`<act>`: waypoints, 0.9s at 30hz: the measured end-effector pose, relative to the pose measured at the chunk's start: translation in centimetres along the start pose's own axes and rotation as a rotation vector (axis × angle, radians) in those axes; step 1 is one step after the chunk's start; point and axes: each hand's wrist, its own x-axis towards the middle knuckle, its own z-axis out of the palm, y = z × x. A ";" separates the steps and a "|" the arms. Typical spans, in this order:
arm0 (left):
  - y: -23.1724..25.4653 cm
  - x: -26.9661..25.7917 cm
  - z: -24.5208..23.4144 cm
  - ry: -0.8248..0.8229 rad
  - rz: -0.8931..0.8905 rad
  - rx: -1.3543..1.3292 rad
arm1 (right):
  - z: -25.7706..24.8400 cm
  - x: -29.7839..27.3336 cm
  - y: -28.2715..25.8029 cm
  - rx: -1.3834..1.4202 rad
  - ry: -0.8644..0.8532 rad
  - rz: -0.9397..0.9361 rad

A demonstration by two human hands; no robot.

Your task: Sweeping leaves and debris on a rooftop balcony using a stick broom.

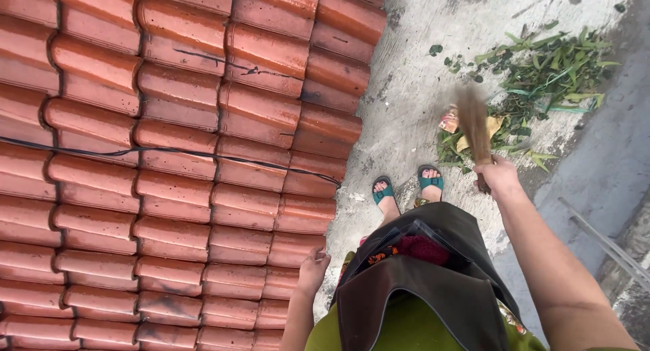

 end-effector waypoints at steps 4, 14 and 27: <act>-1.5 -0.4 -0.4 -0.066 -0.089 0.074 | 0.6 -3.8 -1.3 0.119 -0.130 -0.082; -5.1 2.2 -2.6 -0.001 0.051 0.350 | 8.8 5.7 3.3 -0.130 -0.464 -0.124; -10.6 5.7 -1.7 -0.051 0.098 0.320 | 7.7 4.2 5.5 -0.013 -0.212 -0.250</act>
